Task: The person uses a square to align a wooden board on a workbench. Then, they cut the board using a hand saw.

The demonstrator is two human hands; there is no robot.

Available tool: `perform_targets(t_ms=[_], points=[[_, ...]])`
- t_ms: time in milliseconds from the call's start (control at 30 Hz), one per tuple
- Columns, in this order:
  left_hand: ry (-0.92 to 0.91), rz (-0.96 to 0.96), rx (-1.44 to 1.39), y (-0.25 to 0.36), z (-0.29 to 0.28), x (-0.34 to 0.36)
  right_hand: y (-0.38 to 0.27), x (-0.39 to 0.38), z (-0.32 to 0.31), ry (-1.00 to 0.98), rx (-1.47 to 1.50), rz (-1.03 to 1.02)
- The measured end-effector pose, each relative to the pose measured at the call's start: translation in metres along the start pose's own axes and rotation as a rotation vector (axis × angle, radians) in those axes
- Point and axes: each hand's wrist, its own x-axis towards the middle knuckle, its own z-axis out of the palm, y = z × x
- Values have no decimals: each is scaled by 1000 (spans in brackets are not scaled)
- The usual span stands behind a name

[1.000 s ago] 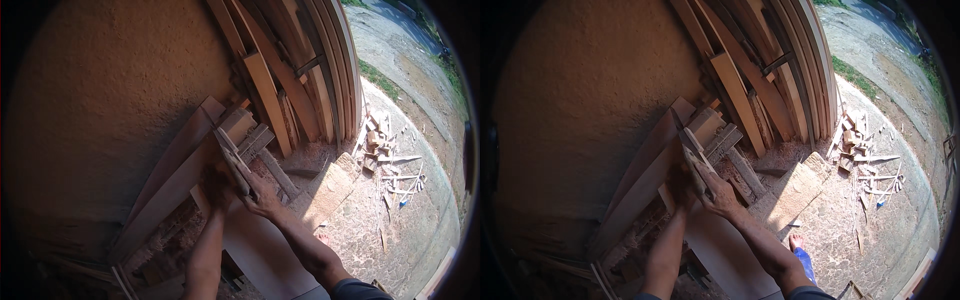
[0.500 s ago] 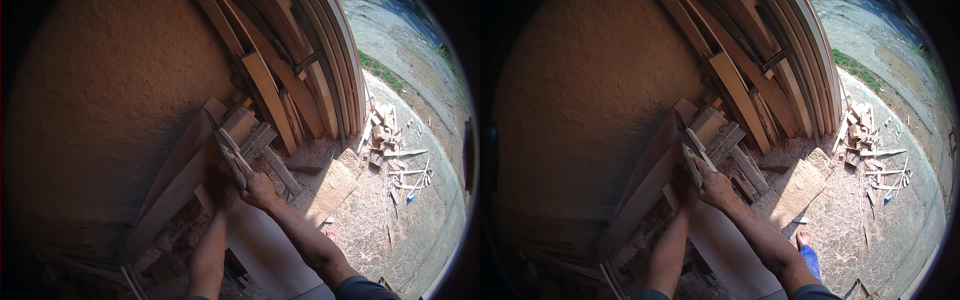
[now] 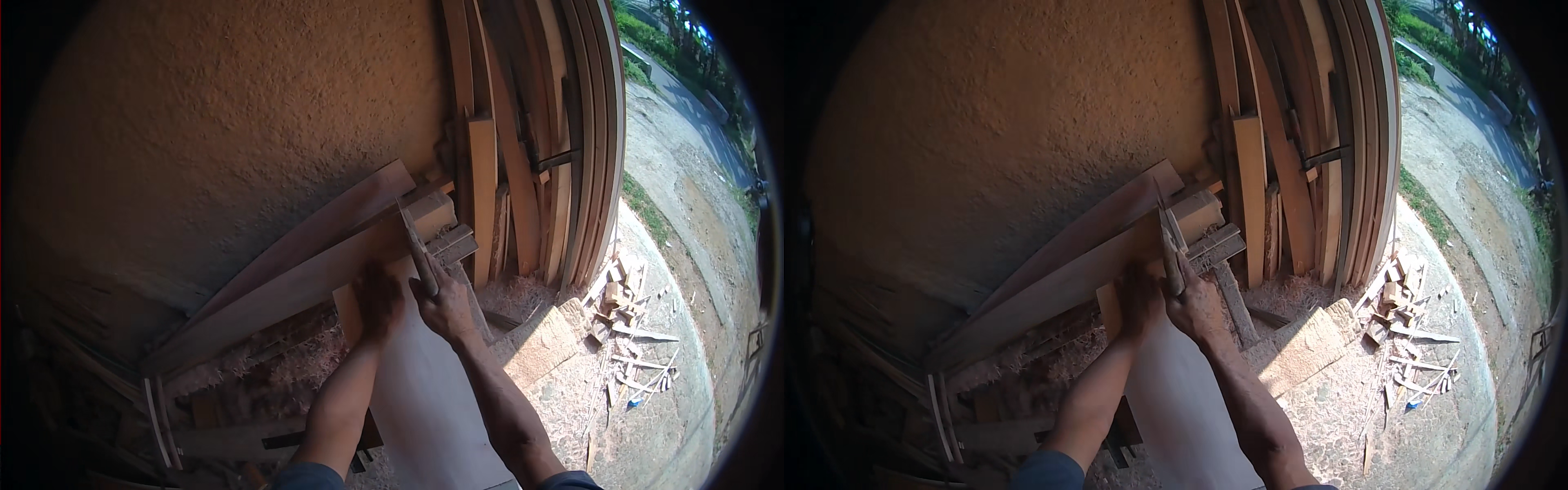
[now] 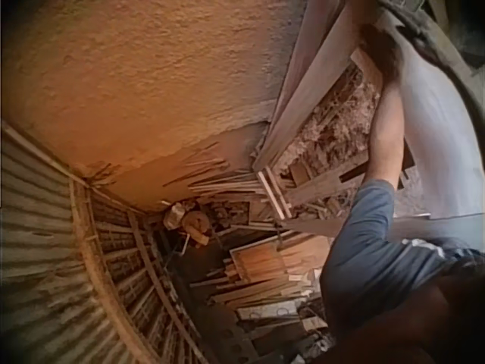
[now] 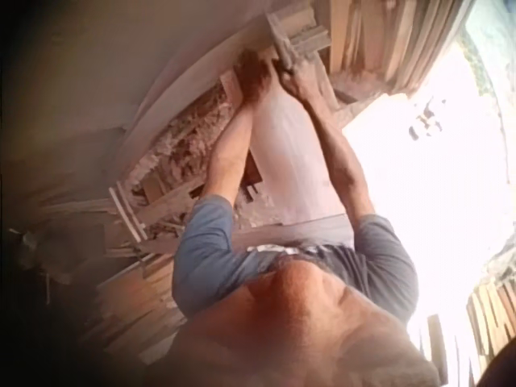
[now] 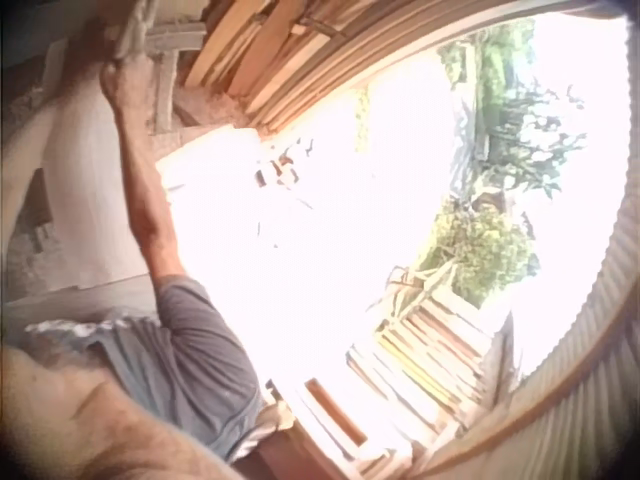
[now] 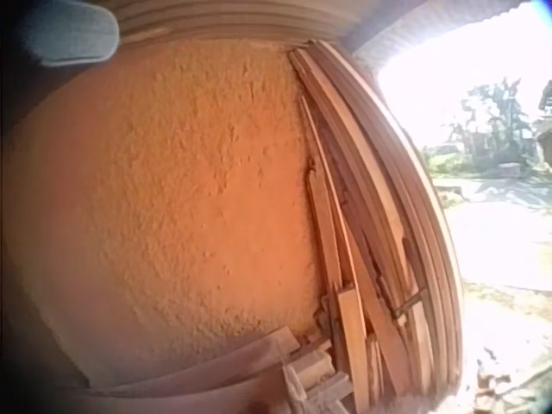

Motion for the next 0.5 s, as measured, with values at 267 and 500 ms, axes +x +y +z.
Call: perform_targets(t_ms=[267,500], points=[[201,-19,-201,-13,2,-18,-18,-208,-101,-106,-36,20],[51,8,5,4,5,-7,-24,7,-4,-78,-82,119]])
